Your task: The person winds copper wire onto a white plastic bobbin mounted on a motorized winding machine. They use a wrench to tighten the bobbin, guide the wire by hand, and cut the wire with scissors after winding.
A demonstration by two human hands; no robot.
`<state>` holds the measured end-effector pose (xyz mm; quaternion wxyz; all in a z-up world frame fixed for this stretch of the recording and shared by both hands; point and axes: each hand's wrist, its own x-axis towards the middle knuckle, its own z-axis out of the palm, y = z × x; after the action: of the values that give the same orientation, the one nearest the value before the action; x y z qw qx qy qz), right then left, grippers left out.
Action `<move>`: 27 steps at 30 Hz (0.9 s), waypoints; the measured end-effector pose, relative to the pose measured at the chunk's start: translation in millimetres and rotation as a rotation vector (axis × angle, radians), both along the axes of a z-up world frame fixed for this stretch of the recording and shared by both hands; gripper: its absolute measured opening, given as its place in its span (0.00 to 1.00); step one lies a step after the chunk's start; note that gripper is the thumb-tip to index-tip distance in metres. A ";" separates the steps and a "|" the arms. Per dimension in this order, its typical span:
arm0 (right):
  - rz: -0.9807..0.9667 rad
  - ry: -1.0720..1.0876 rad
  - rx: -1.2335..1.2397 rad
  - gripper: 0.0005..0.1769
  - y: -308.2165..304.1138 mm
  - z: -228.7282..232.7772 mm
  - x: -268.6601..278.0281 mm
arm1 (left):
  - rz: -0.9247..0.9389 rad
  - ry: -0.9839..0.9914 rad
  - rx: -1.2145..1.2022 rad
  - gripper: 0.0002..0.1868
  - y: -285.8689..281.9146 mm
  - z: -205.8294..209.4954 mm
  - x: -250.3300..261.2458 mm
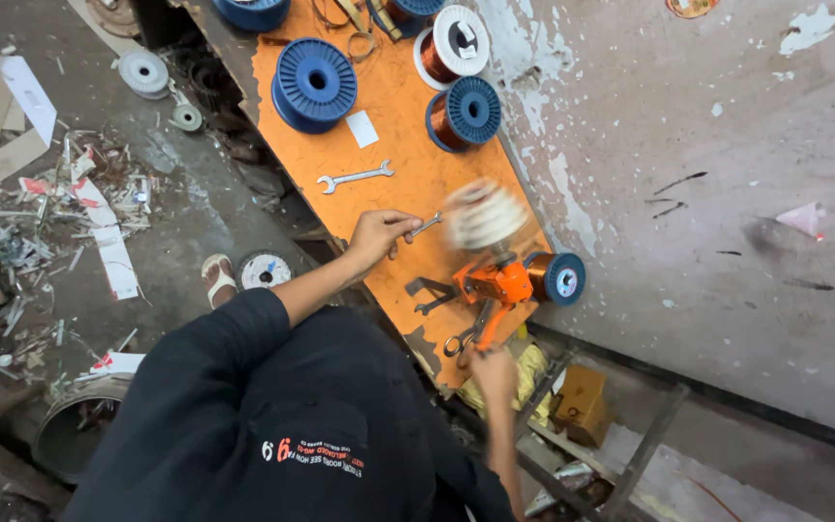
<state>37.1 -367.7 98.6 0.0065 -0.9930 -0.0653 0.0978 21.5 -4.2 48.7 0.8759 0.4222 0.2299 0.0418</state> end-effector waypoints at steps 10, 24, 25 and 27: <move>0.040 -0.211 0.117 0.13 17.8 4.7 152.4 | -0.012 0.006 -0.027 0.10 -1.3 5.1 1.0; 0.043 -0.357 -0.098 0.13 -22.4 72.9 115.5 | 0.002 -0.004 -0.022 0.12 -1.7 9.7 14.6; 0.096 -0.403 -0.035 0.13 -13.0 63.4 137.6 | 0.004 -0.006 -0.015 0.12 -2.0 8.0 12.7; 0.141 -0.371 0.108 0.14 8.6 28.2 157.4 | 0.005 0.010 0.006 0.12 -1.7 4.1 7.7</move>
<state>194.5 -359.1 126.8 0.0408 -0.9852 -0.1399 -0.0903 29.2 -5.9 52.8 0.8732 0.4246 0.2354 0.0427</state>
